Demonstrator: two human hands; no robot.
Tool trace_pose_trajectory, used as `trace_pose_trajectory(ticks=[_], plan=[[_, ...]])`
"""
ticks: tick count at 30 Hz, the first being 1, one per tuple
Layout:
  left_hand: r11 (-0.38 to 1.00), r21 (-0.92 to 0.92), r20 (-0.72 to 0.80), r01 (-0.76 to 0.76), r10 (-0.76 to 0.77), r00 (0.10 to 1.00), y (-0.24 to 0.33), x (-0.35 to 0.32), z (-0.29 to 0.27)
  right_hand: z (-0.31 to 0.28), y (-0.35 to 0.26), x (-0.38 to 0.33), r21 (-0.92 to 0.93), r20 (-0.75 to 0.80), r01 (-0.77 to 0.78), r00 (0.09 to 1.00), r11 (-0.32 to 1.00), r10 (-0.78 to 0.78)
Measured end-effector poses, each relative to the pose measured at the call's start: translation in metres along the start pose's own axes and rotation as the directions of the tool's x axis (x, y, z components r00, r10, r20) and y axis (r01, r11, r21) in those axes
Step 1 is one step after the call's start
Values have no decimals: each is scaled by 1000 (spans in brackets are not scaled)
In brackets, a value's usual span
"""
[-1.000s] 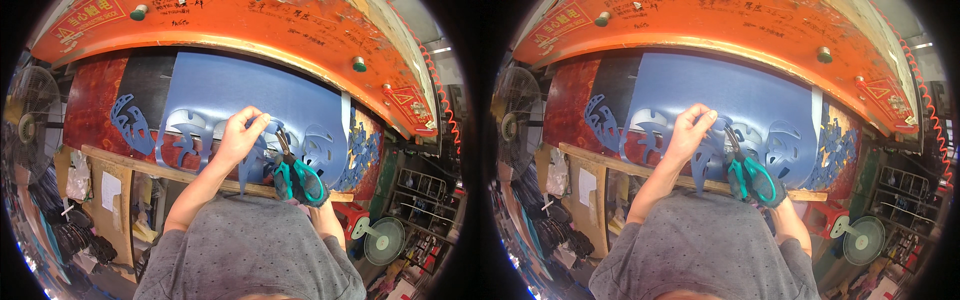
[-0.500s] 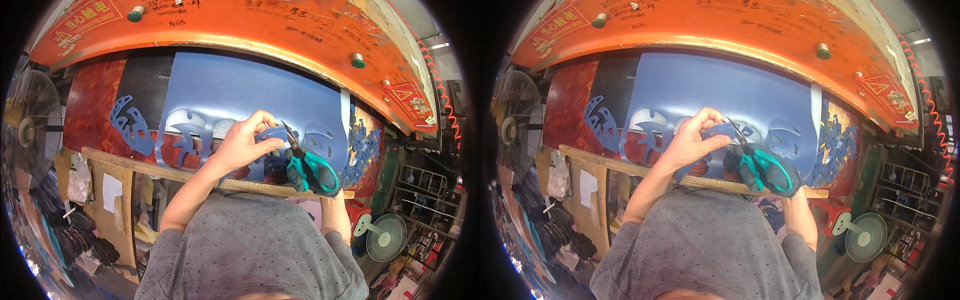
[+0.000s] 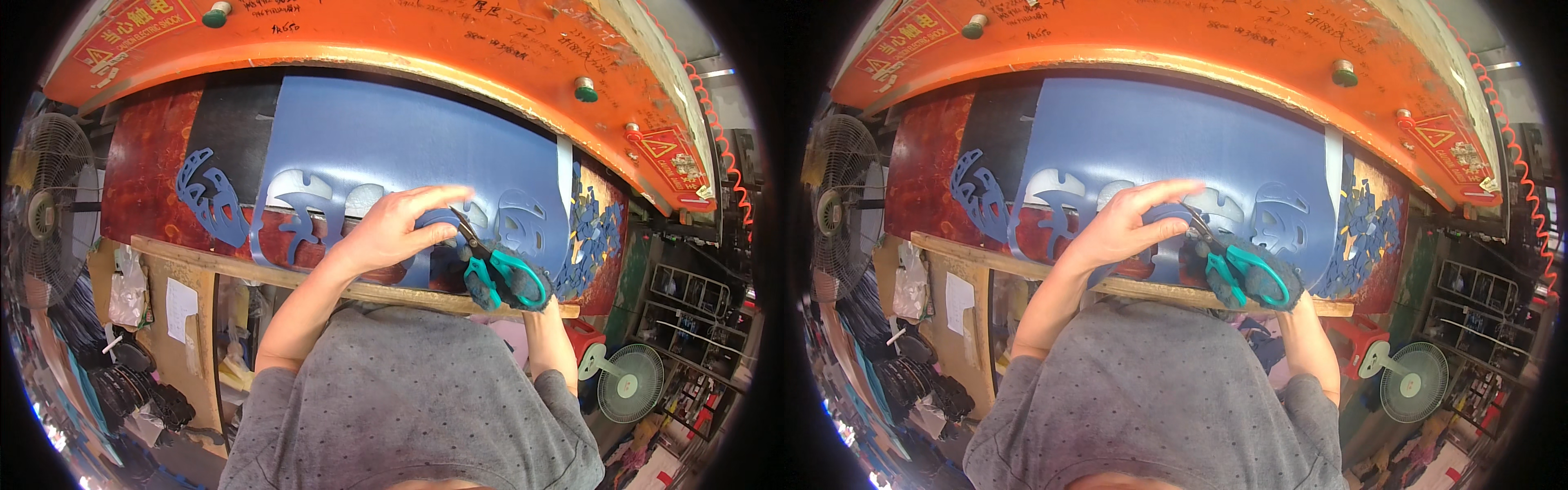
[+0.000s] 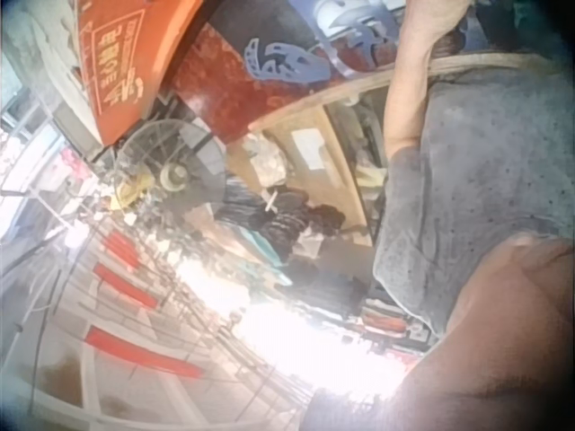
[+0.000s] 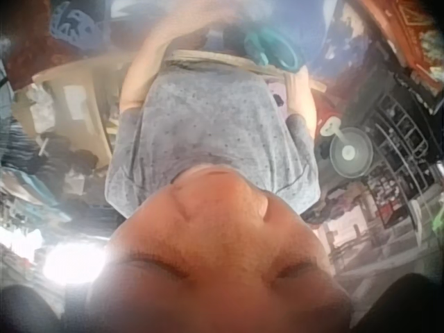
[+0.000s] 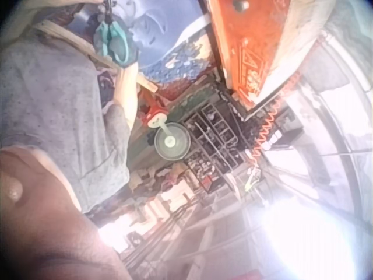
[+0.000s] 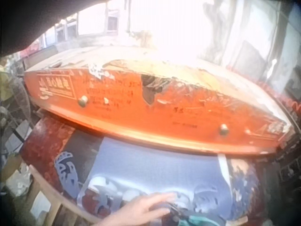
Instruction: The person uses shears to cut a blue sheet of material on a workbench, then walks through the workshop to retrieve another sheet and returns to continue cutting. The person handles the material and shears throughout, removing cut pieces and placing them aside.
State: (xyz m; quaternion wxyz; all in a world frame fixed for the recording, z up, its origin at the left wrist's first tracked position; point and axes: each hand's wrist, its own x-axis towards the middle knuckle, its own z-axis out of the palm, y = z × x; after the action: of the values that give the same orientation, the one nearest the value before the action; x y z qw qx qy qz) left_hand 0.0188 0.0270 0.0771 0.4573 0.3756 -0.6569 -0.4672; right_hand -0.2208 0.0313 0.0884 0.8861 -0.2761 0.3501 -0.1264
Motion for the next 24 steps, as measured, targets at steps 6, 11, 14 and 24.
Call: trace_pose_trajectory(ticks=[6, 11, 14, 24], plan=[[923, -299, 243, 240, -170, 955, 2, -4, -19, 3, 16, -1, 46, -146, -25, 989, 999, 32], [918, -317, 307, 238, -138, 942, 2, -4, -27, -2, 29, 6, 275, 44, 49, 997, 960, -64], [963, -172, 309, 206, -146, 940, 3, -6, -30, -7, 32, 8, 190, 7, 103, 994, 976, -107], [927, -64, 399, 370, -316, 861, 1, -12, -33, -7, 21, 10, -307, -48, 29, 998, 951, -46]])
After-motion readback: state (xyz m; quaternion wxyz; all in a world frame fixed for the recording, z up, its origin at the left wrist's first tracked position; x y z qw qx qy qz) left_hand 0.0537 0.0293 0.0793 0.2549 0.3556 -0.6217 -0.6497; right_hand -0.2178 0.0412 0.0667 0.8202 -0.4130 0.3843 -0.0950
